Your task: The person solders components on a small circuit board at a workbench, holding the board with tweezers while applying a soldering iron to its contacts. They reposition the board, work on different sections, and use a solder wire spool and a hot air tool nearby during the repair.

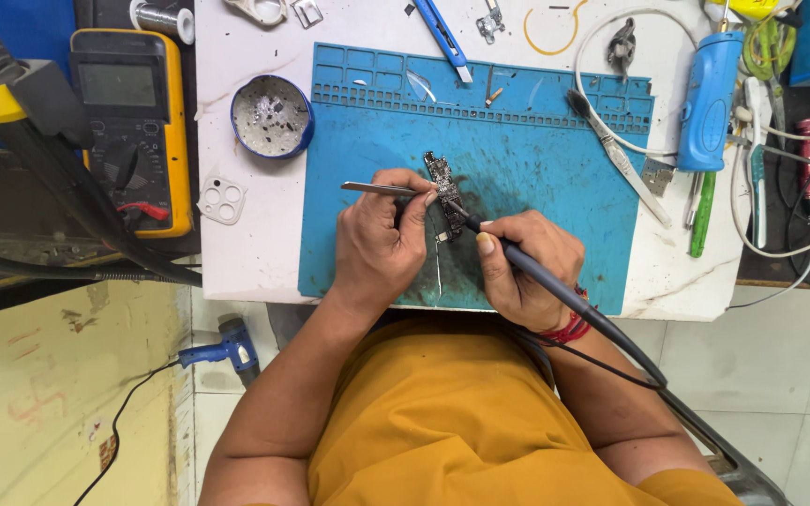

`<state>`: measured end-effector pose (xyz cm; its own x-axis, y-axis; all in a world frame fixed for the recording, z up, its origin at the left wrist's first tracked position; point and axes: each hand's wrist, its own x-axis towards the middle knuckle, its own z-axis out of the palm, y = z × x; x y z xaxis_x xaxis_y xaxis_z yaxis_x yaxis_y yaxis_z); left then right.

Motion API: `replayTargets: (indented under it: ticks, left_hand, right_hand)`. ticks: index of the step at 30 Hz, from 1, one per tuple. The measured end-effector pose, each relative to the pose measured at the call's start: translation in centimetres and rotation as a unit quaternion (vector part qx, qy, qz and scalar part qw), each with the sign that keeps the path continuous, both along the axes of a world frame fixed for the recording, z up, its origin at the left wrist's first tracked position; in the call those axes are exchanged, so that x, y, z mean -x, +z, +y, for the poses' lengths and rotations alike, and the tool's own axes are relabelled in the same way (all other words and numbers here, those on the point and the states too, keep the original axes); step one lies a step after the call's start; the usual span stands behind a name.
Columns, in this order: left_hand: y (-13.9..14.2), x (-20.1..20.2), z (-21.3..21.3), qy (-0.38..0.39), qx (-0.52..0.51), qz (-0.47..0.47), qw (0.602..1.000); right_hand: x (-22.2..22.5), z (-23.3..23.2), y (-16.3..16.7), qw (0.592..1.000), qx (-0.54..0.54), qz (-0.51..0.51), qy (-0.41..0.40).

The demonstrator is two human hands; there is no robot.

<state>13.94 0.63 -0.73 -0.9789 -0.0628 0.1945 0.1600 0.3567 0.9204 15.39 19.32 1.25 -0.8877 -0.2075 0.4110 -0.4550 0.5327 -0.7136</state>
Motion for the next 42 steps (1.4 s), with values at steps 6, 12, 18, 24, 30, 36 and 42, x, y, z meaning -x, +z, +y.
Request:
replayTargets:
  ticks: [6, 12, 18, 24, 30, 36, 42]
  left_hand:
    - [0.8, -0.1, -0.1, -0.003, -0.01, 0.014, 1.0]
    - [1.1, 0.1, -0.2, 0.006, 0.001, -0.005, 1.0]
    - [1.6, 0.1, -0.2, 0.006, 0.011, 0.022, 1.0]
    - [2.0, 0.0, -0.4, 0.011, 0.018, -0.01, 1.0]
    - [2.1, -0.1, -0.5, -0.002, -0.003, -0.008, 1.0]
    - [2.9, -0.1, -0.6, 0.006, 0.005, -0.003, 1.0]
    - [3.2, -0.1, -0.4, 0.011, 0.011, -0.023, 1.0]
  right_hand:
    - [0.0, -0.1, 0.7, 1.0, 0.015, -0.001, -0.003]
    - [0.0, -0.2, 1.1, 1.0, 0.002, -0.008, -0.001]
    - [0.0, -0.2, 1.6, 1.0, -0.01, 0.001, -0.001]
    - [0.0, -0.4, 2.0, 1.0, -0.012, -0.01, 0.001]
    - [-0.2, -0.4, 2.0, 1.0, -0.006, -0.027, -0.014]
    - [-0.3, -0.4, 2.8, 1.0, -0.006, -0.01, -0.011]
    - [-0.3, -0.5, 3.1, 0.999, -0.025, -0.017, -0.015]
